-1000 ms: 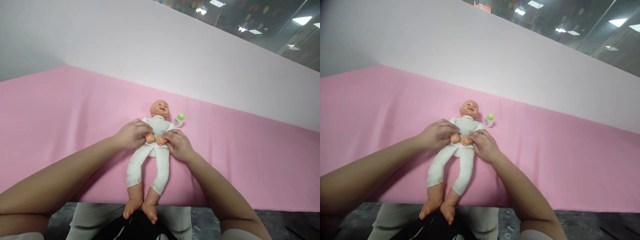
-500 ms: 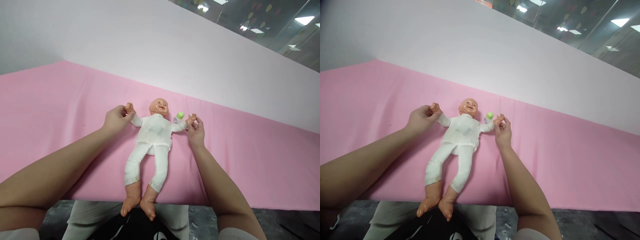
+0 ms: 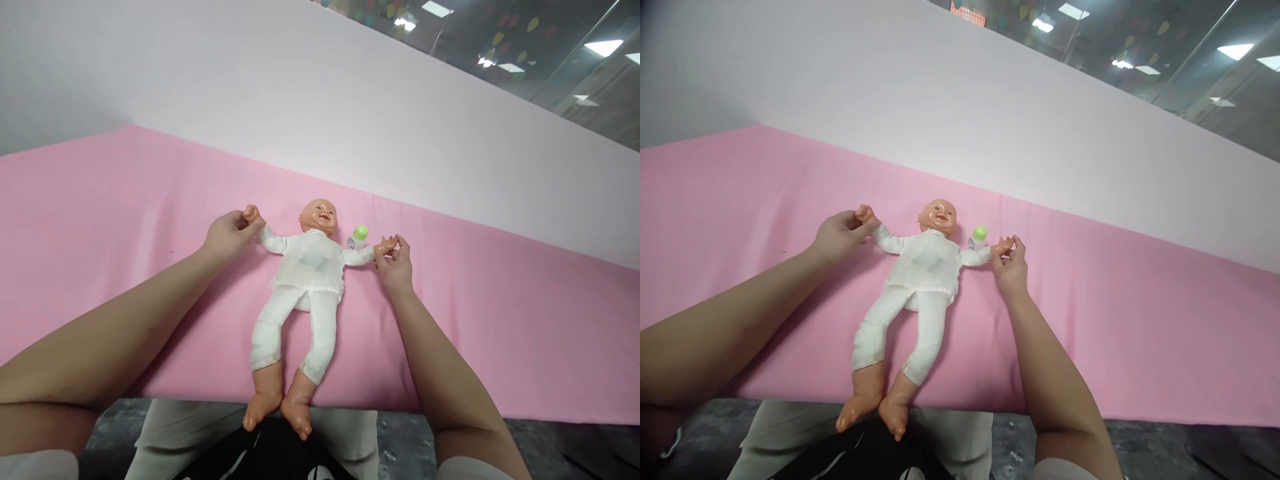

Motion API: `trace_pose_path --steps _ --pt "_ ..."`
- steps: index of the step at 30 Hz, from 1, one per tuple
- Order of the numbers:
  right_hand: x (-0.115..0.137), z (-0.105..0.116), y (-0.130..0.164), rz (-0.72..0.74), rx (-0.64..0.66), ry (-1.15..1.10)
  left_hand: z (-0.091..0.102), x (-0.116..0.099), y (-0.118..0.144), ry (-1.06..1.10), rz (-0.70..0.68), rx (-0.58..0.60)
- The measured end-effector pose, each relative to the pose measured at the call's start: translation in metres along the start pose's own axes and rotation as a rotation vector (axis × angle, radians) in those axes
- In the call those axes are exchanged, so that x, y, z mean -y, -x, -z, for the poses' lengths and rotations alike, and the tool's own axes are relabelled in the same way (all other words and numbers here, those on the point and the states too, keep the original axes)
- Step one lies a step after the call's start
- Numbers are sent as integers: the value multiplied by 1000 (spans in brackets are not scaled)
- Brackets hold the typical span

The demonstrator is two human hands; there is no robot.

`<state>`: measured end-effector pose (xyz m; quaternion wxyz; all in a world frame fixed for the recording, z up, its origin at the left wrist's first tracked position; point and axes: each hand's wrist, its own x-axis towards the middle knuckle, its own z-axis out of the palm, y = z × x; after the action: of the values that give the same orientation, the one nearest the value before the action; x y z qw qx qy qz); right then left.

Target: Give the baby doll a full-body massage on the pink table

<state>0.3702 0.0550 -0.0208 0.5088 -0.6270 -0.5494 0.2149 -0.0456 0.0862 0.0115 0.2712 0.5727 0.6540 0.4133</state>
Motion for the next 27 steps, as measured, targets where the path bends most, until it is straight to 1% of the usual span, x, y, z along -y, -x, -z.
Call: trace_pose_path --steps 2,3,5,7,9,10,12,14,16,18,19,21,23,25,27 --pt "13 -4 14 178 15 27 -3 -9 12 31 -113 -6" --pt "20 -7 22 269 41 58 -5 -13 19 29 -197 24" --pt "34 -15 37 488 124 126 -9 -21 32 -40 -404 119" --pt "47 -23 49 684 223 208 -14 -25 42 -156 -647 212" --pt "55 -30 56 802 289 253 -19 -24 46 -262 -834 267" --pt "57 -33 58 834 318 268 -21 -23 46 -299 -886 280" --pt "58 -37 60 858 365 289 -25 -20 45 -346 -919 291" --pt "56 -38 58 851 383 286 -27 -16 44 -355 -921 292" --pt "52 -38 56 817 371 252 -29 -15 43 -342 -907 296" --pt "49 -37 53 736 324 212 -28 -15 44 -315 -853 273" --pt "46 -36 51 665 285 191 -27 -16 44 -300 -804 248" --pt "42 -33 45 487 187 128 -23 -18 42 -267 -659 173" --pt "36 -27 37 330 81 25 -18 -18 37 -233 -476 90" --pt "27 -20 26 241 -2 -75 -12 -15 26 -203 -305 25" --pt "15 -11 13 153 -45 -115 -6 -9 13 -187 -175 -23"
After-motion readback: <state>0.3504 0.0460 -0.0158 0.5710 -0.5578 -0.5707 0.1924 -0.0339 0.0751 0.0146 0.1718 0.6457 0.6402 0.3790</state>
